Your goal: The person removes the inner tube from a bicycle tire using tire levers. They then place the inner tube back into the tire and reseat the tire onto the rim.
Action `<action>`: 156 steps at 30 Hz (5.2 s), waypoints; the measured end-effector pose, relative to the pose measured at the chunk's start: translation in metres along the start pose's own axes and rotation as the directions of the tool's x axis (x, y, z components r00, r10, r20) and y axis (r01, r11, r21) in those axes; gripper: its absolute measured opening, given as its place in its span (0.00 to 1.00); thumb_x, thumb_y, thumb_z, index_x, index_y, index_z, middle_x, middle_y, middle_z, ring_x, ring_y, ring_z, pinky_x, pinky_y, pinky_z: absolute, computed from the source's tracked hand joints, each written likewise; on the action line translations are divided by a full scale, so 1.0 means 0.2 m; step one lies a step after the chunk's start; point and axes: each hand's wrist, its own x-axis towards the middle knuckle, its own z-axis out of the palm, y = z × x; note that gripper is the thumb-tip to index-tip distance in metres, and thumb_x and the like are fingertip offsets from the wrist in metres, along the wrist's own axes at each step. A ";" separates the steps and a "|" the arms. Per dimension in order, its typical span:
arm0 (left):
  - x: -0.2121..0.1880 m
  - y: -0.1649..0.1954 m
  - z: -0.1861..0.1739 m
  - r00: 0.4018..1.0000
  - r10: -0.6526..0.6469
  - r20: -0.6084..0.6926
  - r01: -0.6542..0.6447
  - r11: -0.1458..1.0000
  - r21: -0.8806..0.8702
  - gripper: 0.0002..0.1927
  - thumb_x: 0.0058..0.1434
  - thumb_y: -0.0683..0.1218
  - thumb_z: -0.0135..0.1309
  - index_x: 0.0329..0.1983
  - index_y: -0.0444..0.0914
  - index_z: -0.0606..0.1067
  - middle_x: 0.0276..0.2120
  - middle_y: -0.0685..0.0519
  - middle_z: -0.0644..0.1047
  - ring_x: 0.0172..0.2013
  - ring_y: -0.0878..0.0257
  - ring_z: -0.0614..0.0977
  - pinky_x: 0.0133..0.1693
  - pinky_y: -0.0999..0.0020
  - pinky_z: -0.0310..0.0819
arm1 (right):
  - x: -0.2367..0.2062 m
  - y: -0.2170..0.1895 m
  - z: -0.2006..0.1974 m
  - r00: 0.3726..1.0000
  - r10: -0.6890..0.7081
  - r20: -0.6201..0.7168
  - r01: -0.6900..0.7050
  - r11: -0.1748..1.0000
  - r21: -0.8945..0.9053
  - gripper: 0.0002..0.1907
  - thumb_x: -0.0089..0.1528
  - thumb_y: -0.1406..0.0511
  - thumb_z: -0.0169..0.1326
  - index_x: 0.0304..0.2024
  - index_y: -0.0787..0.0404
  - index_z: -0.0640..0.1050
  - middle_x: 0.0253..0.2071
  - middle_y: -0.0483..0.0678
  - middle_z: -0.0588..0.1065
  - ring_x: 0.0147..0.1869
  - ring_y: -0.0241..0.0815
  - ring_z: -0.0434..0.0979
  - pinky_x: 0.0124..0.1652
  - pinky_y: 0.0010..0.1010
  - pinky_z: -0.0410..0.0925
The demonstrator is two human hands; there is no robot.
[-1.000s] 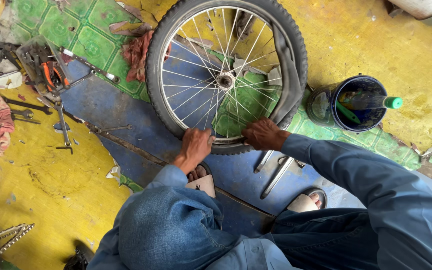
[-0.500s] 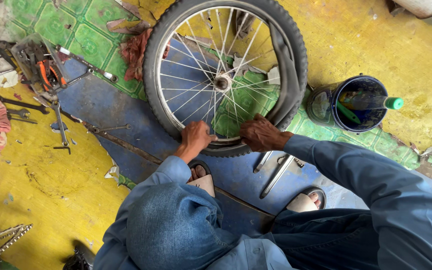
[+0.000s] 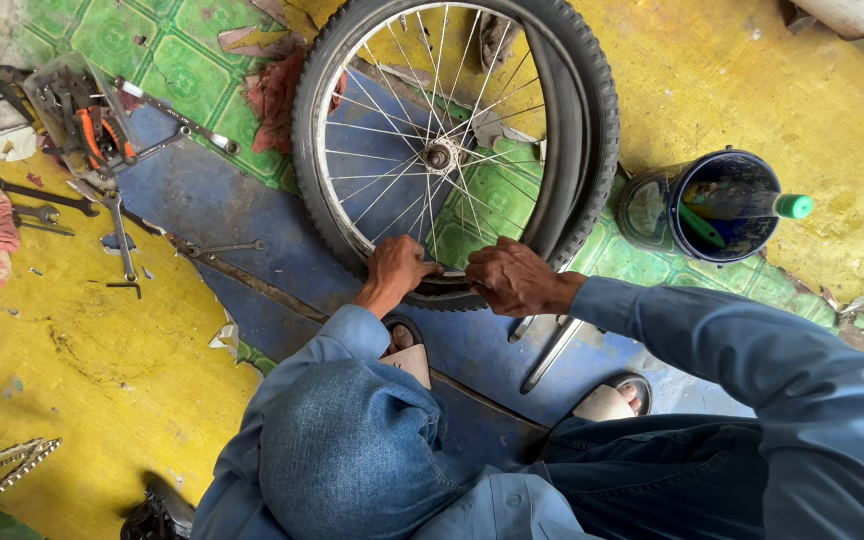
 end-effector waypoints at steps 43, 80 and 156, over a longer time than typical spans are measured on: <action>0.02 0.09 0.22 0.939 0.300 -0.171 -0.277 0.950 0.142 0.27 0.61 0.60 0.62 0.17 0.37 0.74 0.11 0.50 0.69 0.14 0.58 0.70 0.19 0.56 0.62 | -0.10 0.28 0.34 0.961 0.199 0.191 -0.171 0.973 -0.152 0.13 0.57 0.60 0.48 0.34 0.56 0.81 0.29 0.49 0.74 0.38 0.46 0.75 0.54 0.44 0.56; 0.02 0.18 0.22 0.950 0.294 -0.102 -0.269 0.941 0.206 0.20 0.60 0.56 0.62 0.28 0.34 0.80 0.26 0.38 0.80 0.26 0.46 0.83 0.27 0.48 0.73 | 0.09 0.35 0.44 0.696 0.653 0.298 -0.675 0.737 -0.038 0.25 0.55 0.48 0.64 0.25 0.65 0.79 0.27 0.62 0.79 0.33 0.60 0.82 0.57 0.59 0.64; -0.35 0.12 0.20 0.783 0.618 -0.072 -0.560 0.750 0.352 0.23 0.51 0.52 0.69 0.45 0.35 0.78 0.42 0.49 0.75 0.47 0.54 0.73 0.51 0.53 0.61 | 0.08 0.25 0.49 0.781 0.461 0.420 -0.503 0.864 -0.014 0.13 0.61 0.61 0.50 0.33 0.63 0.79 0.32 0.57 0.79 0.36 0.54 0.79 0.39 0.52 0.60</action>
